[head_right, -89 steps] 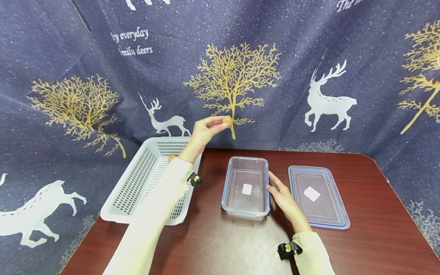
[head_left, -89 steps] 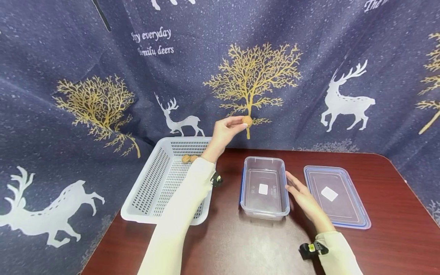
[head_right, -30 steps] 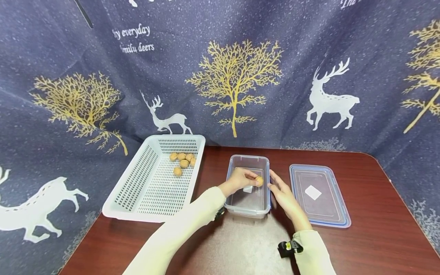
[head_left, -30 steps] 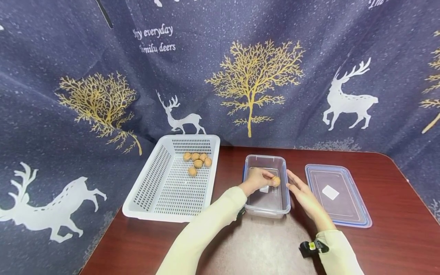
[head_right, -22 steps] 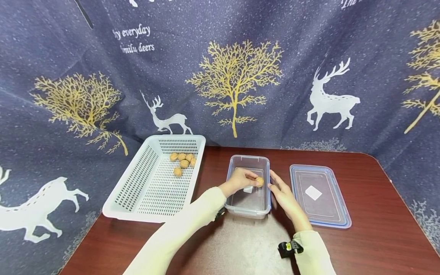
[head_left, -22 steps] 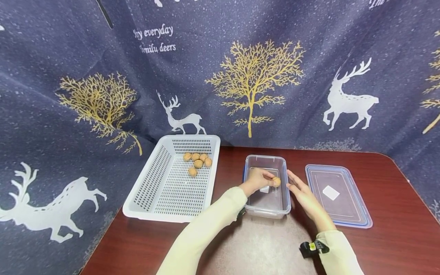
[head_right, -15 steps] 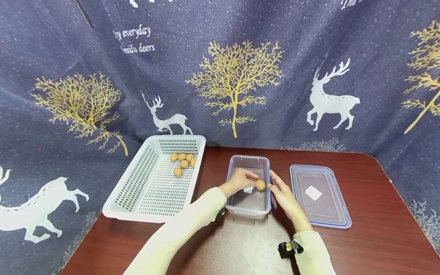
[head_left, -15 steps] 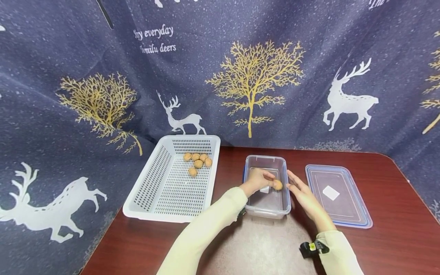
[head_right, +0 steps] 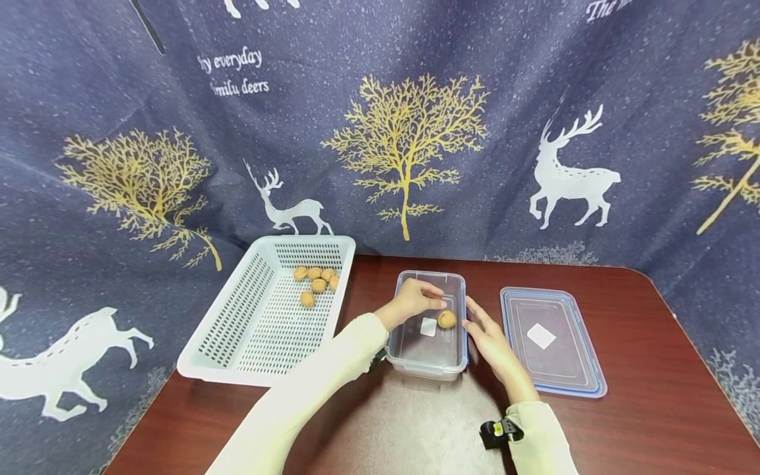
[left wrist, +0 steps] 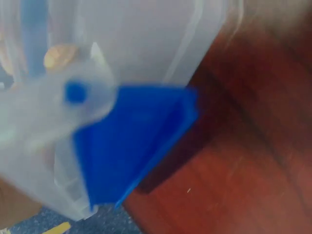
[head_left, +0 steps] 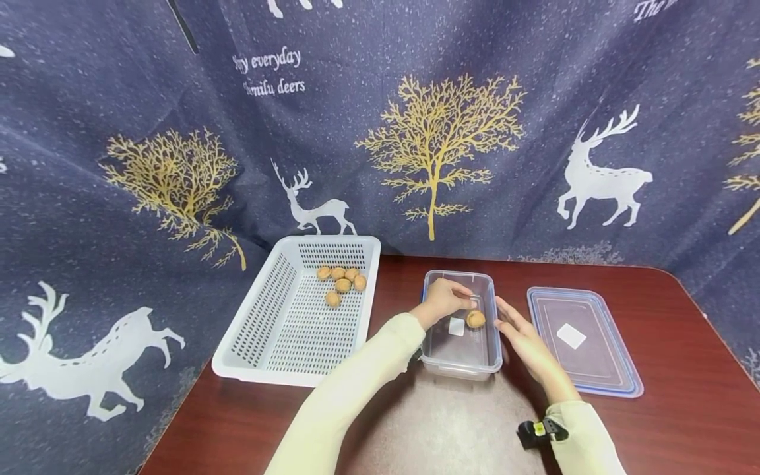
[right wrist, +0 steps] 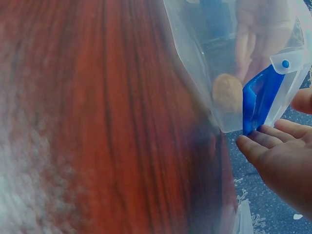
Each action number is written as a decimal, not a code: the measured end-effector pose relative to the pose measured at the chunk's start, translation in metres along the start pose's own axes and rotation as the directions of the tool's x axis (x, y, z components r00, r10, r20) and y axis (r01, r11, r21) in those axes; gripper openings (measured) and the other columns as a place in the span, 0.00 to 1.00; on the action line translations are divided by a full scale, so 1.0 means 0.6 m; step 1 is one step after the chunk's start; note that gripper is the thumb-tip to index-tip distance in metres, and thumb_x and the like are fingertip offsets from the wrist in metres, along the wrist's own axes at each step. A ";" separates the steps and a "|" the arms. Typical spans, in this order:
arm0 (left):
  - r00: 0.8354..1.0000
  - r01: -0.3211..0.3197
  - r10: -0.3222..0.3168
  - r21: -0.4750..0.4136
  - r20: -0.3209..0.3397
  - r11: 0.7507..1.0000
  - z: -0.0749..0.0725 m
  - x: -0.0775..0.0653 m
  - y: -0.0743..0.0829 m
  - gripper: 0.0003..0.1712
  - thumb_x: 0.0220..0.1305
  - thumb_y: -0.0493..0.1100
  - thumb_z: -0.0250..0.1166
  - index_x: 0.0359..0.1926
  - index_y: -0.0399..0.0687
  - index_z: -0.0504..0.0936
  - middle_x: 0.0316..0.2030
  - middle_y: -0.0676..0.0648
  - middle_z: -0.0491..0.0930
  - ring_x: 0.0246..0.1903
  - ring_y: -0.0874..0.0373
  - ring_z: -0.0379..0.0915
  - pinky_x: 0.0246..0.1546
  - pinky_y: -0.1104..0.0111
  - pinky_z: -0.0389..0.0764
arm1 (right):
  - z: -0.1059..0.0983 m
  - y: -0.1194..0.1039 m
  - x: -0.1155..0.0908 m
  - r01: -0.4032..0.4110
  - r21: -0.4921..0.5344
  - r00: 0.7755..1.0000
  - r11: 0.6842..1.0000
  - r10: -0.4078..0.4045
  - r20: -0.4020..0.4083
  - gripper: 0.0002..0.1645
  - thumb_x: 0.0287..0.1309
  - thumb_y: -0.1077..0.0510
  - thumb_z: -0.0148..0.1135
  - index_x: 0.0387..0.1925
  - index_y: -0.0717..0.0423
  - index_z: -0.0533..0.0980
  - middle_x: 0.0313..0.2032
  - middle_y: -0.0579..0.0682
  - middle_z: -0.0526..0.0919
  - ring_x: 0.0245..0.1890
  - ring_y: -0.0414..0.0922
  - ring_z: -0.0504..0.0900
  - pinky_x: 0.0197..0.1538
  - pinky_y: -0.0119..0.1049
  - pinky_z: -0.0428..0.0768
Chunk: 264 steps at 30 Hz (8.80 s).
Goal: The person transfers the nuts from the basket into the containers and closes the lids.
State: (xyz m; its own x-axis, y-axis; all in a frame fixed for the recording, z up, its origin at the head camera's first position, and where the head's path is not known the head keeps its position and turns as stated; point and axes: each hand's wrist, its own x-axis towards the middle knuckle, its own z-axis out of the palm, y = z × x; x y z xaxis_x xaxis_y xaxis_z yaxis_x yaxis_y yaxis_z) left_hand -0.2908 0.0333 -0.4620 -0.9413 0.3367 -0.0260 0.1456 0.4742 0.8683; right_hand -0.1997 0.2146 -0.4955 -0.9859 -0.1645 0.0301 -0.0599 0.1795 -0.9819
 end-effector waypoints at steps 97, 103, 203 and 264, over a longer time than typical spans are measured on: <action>0.919 0.268 -0.243 0.040 -0.309 0.963 -0.341 -0.049 -0.228 0.21 0.54 0.39 0.73 0.47 0.32 0.82 0.45 0.37 0.83 0.48 0.44 0.78 0.51 0.60 0.78 | 0.000 0.008 -0.001 0.042 0.007 0.999 0.999 -0.042 -0.008 0.35 0.72 0.59 0.46 0.73 0.63 0.47 0.72 0.65 0.49 0.72 0.60 0.48 0.54 0.09 0.58; 0.920 0.247 -0.226 0.024 -0.321 0.969 -0.344 -0.052 -0.227 0.21 0.55 0.40 0.72 0.48 0.33 0.82 0.46 0.37 0.82 0.50 0.44 0.76 0.53 0.60 0.77 | 0.000 0.010 0.000 0.039 0.004 0.999 0.999 -0.039 -0.004 0.35 0.73 0.58 0.46 0.74 0.63 0.47 0.73 0.64 0.49 0.72 0.60 0.48 0.54 0.09 0.57; 0.982 0.139 -0.081 -0.353 0.173 0.925 -0.009 -0.035 -0.006 0.14 0.54 0.35 0.72 0.43 0.35 0.85 0.38 0.45 0.86 0.36 0.57 0.83 0.44 0.66 0.83 | -0.002 0.001 -0.001 0.017 -0.012 1.000 1.000 -0.017 -0.012 0.35 0.72 0.60 0.45 0.74 0.62 0.47 0.73 0.65 0.49 0.71 0.61 0.48 0.70 0.58 0.49; 1.000 -0.007 0.002 -0.484 -0.011 0.875 -0.201 -0.001 0.061 0.20 0.60 0.31 0.66 0.54 0.28 0.77 0.49 0.34 0.81 0.46 0.50 0.81 0.51 0.63 0.80 | -0.001 0.003 -0.001 0.011 -0.015 1.000 1.000 -0.011 -0.007 0.35 0.73 0.58 0.45 0.74 0.63 0.46 0.73 0.65 0.48 0.72 0.60 0.48 0.70 0.57 0.47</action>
State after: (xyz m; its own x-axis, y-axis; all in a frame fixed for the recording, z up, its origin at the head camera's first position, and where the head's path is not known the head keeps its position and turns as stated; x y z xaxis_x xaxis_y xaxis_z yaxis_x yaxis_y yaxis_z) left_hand -0.3220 -0.0478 -0.3706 -0.9442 0.3288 -0.0191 -0.0138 0.0185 0.9997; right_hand -0.1994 0.2157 -0.4972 -0.9862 -0.1602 0.0423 -0.0731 0.1919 -0.9787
